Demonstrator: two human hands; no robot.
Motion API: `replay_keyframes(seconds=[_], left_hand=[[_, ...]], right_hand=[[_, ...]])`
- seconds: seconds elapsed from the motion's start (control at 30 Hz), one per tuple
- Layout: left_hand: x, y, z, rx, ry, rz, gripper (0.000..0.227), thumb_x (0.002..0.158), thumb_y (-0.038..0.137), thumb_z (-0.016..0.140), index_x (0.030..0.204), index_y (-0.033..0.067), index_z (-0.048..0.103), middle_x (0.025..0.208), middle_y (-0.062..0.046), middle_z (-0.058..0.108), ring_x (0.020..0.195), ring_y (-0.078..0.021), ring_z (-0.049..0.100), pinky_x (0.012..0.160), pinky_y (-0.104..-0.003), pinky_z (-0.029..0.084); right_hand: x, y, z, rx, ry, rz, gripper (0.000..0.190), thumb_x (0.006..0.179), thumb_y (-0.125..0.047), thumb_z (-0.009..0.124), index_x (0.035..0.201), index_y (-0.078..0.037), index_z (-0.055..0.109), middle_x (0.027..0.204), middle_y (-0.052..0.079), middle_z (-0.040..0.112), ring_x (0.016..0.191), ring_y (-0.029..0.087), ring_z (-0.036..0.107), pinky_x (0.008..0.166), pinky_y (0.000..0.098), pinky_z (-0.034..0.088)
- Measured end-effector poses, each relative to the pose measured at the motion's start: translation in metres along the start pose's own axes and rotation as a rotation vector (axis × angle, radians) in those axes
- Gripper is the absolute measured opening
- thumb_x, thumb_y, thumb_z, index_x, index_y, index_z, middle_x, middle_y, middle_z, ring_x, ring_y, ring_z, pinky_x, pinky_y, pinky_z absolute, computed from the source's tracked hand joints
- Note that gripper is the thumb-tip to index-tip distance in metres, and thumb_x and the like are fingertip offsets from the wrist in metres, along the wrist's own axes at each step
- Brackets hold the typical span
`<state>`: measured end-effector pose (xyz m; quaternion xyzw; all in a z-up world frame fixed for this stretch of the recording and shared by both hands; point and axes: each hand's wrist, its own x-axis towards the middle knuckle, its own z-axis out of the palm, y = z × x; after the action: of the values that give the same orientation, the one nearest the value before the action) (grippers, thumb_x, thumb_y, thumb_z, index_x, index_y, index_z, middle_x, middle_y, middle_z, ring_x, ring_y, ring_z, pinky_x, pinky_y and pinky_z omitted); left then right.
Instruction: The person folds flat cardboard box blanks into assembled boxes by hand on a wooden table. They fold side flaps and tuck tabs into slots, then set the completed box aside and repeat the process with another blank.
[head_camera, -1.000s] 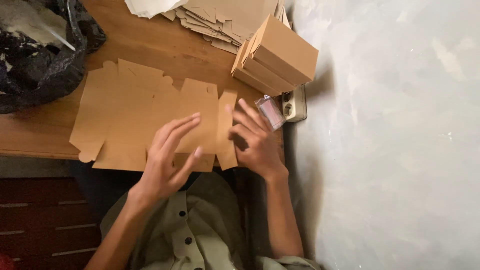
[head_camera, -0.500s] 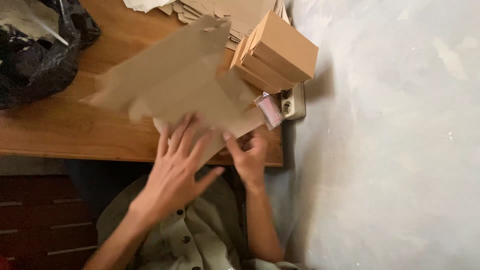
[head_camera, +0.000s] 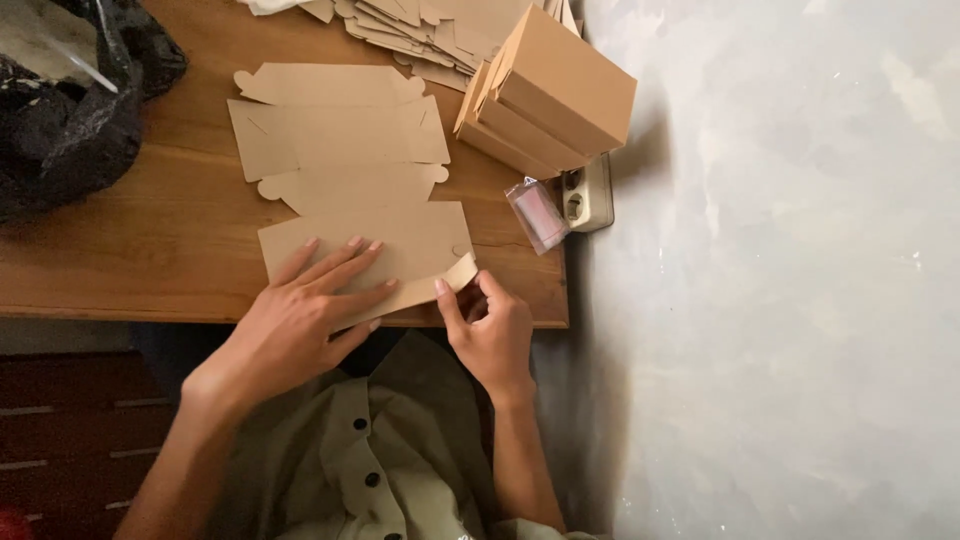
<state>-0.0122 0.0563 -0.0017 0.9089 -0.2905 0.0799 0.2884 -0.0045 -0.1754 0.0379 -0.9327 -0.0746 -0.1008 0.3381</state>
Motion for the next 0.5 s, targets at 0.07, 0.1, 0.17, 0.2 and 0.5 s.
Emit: replay_keyframes(seconds=[0.07, 0.1, 0.17, 0.2, 0.5], left_hand=[[0.0, -0.003, -0.006, -0.019, -0.018, 0.018, 0.043, 0.093, 0.029, 0.064, 0.135, 0.021, 0.068, 0.159, -0.013, 0.046, 0.149, -0.0279, 0.04, 0.119, -0.053, 0.029], [0.0, -0.005, -0.009, -0.039, -0.034, 0.035, 0.041, 0.092, 0.027, 0.064, 0.133, 0.0211, 0.069, 0.16, -0.013, 0.046, 0.149, -0.0286, 0.041, 0.119, -0.053, 0.029], [0.0, -0.004, -0.017, -0.044, -0.057, 0.001, 0.042, 0.09, 0.026, 0.065, 0.131, 0.0207, 0.071, 0.16, -0.012, 0.046, 0.148, -0.0275, 0.041, 0.118, -0.055, 0.029], [-0.001, -0.004, -0.021, -0.048, -0.08, -0.038, 0.043, 0.087, 0.026, 0.066, 0.129, 0.0204, 0.072, 0.159, -0.011, 0.047, 0.148, -0.0264, 0.041, 0.118, -0.056, 0.029], [0.018, 0.036, 0.019, 0.087, 0.131, -0.26, 0.037, 0.102, 0.045, 0.056, 0.104, 0.0082, 0.061, 0.151, -0.024, 0.054, 0.148, -0.0436, 0.043, 0.123, -0.054, 0.031]], right_hand=[[-0.001, 0.011, 0.002, -0.01, 0.029, -0.016, 0.033, 0.094, -0.036, 0.07, 0.076, -0.012, 0.057, 0.06, -0.003, 0.059, 0.051, 0.013, 0.051, 0.052, 0.0325, 0.043], [-0.001, 0.016, 0.003, -0.021, 0.056, -0.034, 0.024, 0.094, -0.034, 0.071, 0.084, -0.013, 0.063, 0.063, -0.004, 0.059, 0.052, 0.013, 0.05, 0.052, 0.0321, 0.043], [0.0, 0.018, 0.003, -0.005, 0.08, -0.16, 0.021, 0.095, -0.028, 0.07, 0.088, -0.009, 0.065, 0.076, 0.001, 0.063, 0.067, 0.017, 0.056, 0.065, 0.0337, 0.046], [0.0, 0.018, 0.003, 0.014, 0.098, -0.288, 0.019, 0.096, -0.022, 0.069, 0.092, -0.004, 0.067, 0.088, 0.006, 0.067, 0.082, 0.022, 0.062, 0.077, 0.0354, 0.05], [0.006, 0.025, 0.019, 0.018, 0.05, -0.471, 0.02, 0.102, -0.024, 0.062, 0.102, -0.01, 0.076, 0.12, 0.01, 0.066, 0.118, 0.027, 0.061, 0.114, 0.0563, 0.039]])
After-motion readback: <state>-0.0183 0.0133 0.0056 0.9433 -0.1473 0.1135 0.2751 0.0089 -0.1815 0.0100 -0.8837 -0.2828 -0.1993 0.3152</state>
